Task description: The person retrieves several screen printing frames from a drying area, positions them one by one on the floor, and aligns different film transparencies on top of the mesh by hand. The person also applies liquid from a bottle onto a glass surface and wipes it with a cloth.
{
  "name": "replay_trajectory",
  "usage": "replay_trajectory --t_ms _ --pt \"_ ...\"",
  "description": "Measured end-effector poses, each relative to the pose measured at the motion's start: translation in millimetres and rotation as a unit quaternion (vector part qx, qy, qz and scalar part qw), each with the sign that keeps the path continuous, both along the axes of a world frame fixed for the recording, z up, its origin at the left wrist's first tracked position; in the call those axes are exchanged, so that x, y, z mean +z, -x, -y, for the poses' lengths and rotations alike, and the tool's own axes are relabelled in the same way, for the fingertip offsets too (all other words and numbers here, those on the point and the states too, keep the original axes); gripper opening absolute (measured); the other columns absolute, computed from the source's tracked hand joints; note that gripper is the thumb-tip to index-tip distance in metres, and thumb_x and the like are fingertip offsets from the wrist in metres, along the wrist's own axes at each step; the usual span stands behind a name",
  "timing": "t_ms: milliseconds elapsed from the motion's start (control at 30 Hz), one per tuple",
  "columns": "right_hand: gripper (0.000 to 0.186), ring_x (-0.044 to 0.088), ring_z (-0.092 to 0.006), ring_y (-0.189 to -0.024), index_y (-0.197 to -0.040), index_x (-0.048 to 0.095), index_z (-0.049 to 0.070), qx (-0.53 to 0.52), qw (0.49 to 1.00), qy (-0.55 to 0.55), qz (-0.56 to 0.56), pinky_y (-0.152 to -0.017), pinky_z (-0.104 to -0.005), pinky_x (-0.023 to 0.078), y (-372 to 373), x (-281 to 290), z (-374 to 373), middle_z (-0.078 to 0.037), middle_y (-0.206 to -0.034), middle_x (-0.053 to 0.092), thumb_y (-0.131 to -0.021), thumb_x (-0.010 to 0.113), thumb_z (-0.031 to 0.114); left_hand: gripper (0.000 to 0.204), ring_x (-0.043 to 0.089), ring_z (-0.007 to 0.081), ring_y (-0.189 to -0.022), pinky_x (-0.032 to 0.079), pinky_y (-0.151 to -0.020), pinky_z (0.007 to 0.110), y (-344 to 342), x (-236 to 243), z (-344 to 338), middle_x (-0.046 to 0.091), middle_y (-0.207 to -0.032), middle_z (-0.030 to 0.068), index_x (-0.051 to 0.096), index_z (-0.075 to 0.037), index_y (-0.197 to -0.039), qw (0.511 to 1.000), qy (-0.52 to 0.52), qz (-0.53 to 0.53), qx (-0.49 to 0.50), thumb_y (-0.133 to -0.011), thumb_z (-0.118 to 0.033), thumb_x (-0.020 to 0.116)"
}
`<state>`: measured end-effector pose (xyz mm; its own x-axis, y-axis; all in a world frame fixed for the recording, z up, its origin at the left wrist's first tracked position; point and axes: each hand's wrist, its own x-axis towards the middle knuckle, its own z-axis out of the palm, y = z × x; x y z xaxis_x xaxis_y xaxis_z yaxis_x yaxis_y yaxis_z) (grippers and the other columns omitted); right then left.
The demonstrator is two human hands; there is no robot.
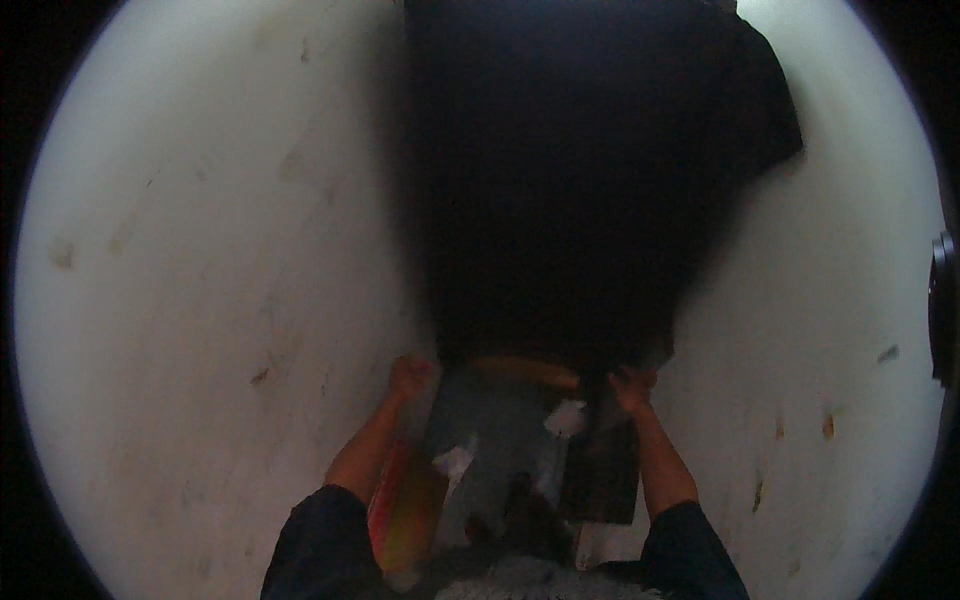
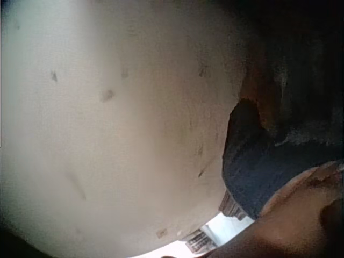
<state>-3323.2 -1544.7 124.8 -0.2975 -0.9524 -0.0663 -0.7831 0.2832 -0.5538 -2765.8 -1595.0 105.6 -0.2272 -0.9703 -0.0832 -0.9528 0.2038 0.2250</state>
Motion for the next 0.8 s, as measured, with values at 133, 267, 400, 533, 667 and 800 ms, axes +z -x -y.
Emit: replay_trajectory --t_ms 133,267,400,533,667,800 --pt "0.06 0.005 -0.048 -0.141 -0.132 0.055 0.019 -0.036 0.994 0.086 -0.06 -0.114 -0.0571 0.014 22.5 58.8 65.3 -0.025 -0.153 0.018 -0.084 0.062 0.053 0.058 0.04 0.0351 -0.131 0.027 -0.112 0.047 44.8 -1.9 100.9 0.042 -0.143 0.0198 0.048 0.001 -0.132 0.977 0.137 -0.101 0.127 -0.093 -0.042 0.053" --pt "0.05 0.017 -0.0423 -0.141 -0.131 0.056 0.014 -0.04 0.967 0.234 -0.094 -0.114 -0.0517 0.019 20.6 73.2 108.1 -0.023 -0.153 0.021 -0.088 0.062 0.04 0.059 0.039 0.0341 -0.132 0.027 -0.113 0.044 80.6 42.8 176.6 0.041 -0.144 0.0187 0.046 0.001 -0.133 0.955 0.137 -0.22 0.142 -0.092 -0.039 0.056" --pt "0.043 0.048 -0.0317 -0.124 -0.126 0.059 0.006 -0.038 0.962 0.218 0.16 -0.109 -0.0393 0.033 13.8 32.8 130.5 -0.021 -0.133 0.051 -0.092 0.059 0.034 0.059 0.038 0.033 -0.133 0.027 -0.114 0.041 134.0 67.7 199.0 0.041 -0.145 0.0176 0.044 0.001 -0.135 0.929 0.087 -0.347 0.099 -0.091 -0.037 0.059" --pt "0.042 0.059 -0.0262 -0.104 -0.117 0.062 0.001 0.027 0.963 0.081 0.256 -0.094 -0.0373 0.044 -68.5 73.9 86.9 -0.016 -0.113 0.064 -0.095 0.057 0.035 0.062 0.039 0.031 -0.132 0.026 -0.114 0.038 207.4 106.3 111.0 0.042 -0.144 0.0165 0.044 0.0 -0.135 0.895 -0.087 -0.434 0.05 -0.089 -0.037 0.063" --pt "0.048 0.058 -0.0283 -0.102 -0.117 0.062 0.004 -0.006 0.841 -0.079 0.535 -0.092 -0.0383 0.045 -138.5 4.9 75.0 -0.015 -0.113 0.063 -0.095 0.053 0.045 0.069 0.048 0.0292 -0.123 0.032 -0.11 0.038 232.5 93.6 65.2 0.052 -0.134 0.0152 0.048 -0.001 -0.132 0.813 -0.037 -0.579 -0.042 -0.081 -0.041 0.073" --pt "0.064 0.054 -0.0309 -0.111 -0.129 0.053 0.009 0.065 0.92 0.1 0.374 -0.099 -0.0418 0.04 -187.4 -44.2 35.4 -0.016 -0.125 0.056 -0.092 0.046 0.061 0.071 0.053 0.0286 -0.118 0.038 -0.106 0.038 232.7 138.6 48.6 0.055 -0.13 0.0138 0.048 0.001 -0.132 0.818 -0.096 -0.567 -0.028 -0.079 -0.039 0.075"
